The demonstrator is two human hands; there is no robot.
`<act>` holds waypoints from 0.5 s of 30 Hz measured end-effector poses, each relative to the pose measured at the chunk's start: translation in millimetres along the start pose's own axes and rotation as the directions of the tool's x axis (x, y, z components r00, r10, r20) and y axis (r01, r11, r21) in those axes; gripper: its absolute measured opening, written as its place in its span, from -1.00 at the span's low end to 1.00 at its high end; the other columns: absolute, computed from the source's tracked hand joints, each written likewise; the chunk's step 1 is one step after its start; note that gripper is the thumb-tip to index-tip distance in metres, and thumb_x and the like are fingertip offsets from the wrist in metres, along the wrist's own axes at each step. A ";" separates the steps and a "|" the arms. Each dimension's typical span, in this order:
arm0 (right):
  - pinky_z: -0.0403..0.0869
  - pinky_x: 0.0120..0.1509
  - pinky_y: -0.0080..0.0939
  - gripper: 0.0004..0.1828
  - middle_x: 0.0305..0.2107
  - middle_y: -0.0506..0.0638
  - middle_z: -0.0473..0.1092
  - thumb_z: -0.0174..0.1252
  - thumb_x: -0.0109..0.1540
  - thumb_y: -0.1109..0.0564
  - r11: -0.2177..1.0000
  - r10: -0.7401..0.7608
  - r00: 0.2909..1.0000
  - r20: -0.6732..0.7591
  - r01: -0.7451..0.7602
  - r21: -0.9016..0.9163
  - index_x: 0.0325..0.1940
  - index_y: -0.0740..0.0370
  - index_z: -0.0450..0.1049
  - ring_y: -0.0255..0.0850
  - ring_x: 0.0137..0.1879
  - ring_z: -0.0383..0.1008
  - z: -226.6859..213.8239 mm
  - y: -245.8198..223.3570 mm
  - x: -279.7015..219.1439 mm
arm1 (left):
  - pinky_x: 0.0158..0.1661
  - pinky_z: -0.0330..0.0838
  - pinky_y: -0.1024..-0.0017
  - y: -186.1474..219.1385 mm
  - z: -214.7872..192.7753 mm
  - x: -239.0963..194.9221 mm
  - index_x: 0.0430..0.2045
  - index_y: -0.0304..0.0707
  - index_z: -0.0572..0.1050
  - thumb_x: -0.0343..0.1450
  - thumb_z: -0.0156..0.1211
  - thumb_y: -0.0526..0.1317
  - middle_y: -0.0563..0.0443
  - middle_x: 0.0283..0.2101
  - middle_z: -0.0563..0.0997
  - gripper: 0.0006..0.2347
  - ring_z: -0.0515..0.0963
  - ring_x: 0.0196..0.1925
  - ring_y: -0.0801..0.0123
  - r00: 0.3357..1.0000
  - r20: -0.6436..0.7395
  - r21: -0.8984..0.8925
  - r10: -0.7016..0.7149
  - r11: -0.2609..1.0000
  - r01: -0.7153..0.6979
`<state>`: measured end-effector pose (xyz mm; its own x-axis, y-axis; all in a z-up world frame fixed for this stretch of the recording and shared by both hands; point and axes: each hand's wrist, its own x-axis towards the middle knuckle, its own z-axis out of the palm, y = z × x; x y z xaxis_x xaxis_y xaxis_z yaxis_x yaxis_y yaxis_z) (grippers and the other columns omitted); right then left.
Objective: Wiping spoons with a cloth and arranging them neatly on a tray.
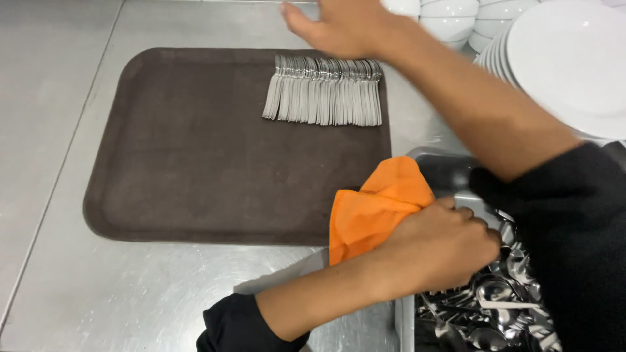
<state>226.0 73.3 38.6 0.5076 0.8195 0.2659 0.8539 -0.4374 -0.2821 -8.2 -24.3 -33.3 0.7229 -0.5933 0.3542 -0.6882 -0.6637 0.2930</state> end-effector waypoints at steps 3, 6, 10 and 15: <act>0.34 -0.25 0.08 -0.60 -0.43 0.10 0.35 -0.05 0.54 -0.10 0.955 -0.218 0.976 0.021 0.218 -0.199 -0.05 0.31 0.39 0.04 -0.38 0.40 -48.9 7.9 -52.7 | -0.19 0.38 0.15 1.4 -13.4 2.7 -0.43 -0.19 0.61 0.40 -0.02 -0.19 -0.05 -0.38 0.68 -0.79 0.66 -0.30 0.07 0.996 -0.054 -0.018 -0.068 0.998 0.067; 0.43 -0.15 0.01 -0.78 -0.12 0.10 0.53 0.12 0.51 0.12 0.804 -0.505 0.863 -0.027 0.458 -0.380 0.10 0.32 0.55 0.05 -0.17 0.52 -95.9 4.6 -122.4 | -0.20 0.34 0.08 -0.7 -26.5 4.1 -0.34 -0.28 0.55 0.40 -0.05 0.04 -0.11 -0.31 0.66 -0.64 0.61 -0.23 0.00 0.989 -0.038 -0.107 -0.146 0.984 0.141; 0.42 -0.14 0.03 -0.62 -0.47 -0.09 0.43 0.11 0.48 -0.09 0.759 -0.257 0.961 0.105 0.268 -0.594 -0.38 0.07 0.44 0.05 -0.24 0.49 -121.4 12.3 -224.8 | -0.17 0.29 0.09 -2.3 -29.1 3.3 -0.32 -0.27 0.41 0.09 0.14 -0.17 -0.05 -0.28 0.54 -0.67 0.50 -0.17 0.01 0.983 -0.025 -0.126 -0.182 0.976 0.178; 0.53 -0.27 -0.09 -0.62 -0.51 -0.29 0.48 0.01 0.32 -0.27 0.895 0.246 0.853 0.461 -0.017 -0.447 -0.41 -0.10 0.54 -0.24 -0.33 0.52 -121.1 17.4 -285.6 | -0.12 0.32 0.05 -11.4 -23.3 5.6 -0.09 -0.42 0.40 0.28 0.00 -0.44 -0.20 -0.15 0.49 -0.70 0.42 -0.13 -0.05 0.963 -0.096 -0.296 -0.253 0.931 0.215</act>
<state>109.8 -213.1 69.4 0.5899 0.7617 -0.2679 0.8067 -0.5703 0.1550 2.4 -9.4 -14.0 0.8642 -0.3591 0.3524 -0.5031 -0.6107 0.6115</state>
